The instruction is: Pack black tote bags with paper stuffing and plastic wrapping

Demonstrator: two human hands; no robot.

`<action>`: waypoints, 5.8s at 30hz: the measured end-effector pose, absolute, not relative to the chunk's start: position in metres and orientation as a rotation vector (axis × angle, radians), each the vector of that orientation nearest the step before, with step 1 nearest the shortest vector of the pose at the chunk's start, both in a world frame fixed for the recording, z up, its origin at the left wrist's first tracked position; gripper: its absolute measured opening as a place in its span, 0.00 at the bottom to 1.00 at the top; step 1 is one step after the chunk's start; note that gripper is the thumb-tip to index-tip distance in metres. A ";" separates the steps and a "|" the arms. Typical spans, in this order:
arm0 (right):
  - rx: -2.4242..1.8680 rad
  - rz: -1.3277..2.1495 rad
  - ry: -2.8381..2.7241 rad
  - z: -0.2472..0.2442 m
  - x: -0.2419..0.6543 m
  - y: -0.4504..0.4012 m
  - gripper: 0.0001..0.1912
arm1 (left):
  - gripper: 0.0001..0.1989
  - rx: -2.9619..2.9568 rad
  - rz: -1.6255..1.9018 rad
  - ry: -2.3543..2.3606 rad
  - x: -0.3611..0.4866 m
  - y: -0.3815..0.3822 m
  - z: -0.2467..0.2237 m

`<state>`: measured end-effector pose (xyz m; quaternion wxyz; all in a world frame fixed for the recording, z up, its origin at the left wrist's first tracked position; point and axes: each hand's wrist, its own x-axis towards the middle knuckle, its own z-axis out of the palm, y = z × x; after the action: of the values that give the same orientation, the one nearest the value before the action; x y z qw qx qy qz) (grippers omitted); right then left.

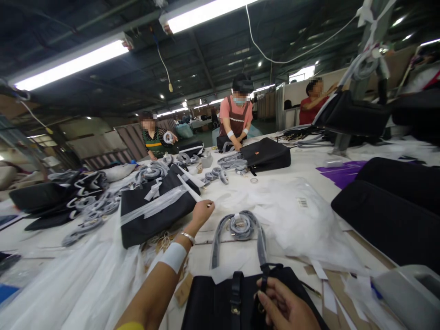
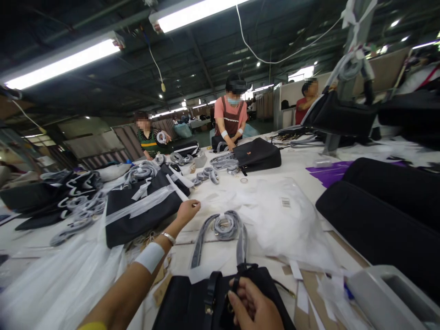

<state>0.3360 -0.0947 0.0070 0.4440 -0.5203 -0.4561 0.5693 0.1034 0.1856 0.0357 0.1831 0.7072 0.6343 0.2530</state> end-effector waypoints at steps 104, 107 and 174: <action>-0.736 1.314 -0.629 0.025 0.343 -0.099 0.18 | 0.15 1.637 0.745 1.230 0.174 -0.088 0.082; -0.728 1.319 -0.660 0.024 0.343 -0.099 0.18 | 0.17 1.660 0.732 1.253 0.175 -0.089 0.084; -0.890 1.598 -0.441 0.017 0.347 -0.094 0.09 | 0.15 1.731 0.840 1.259 0.181 -0.078 0.074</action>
<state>0.3466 -0.0944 0.0174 0.5893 -0.3823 -0.1893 0.6861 0.1807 -0.0781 0.0737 0.4088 0.6870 0.4997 0.3335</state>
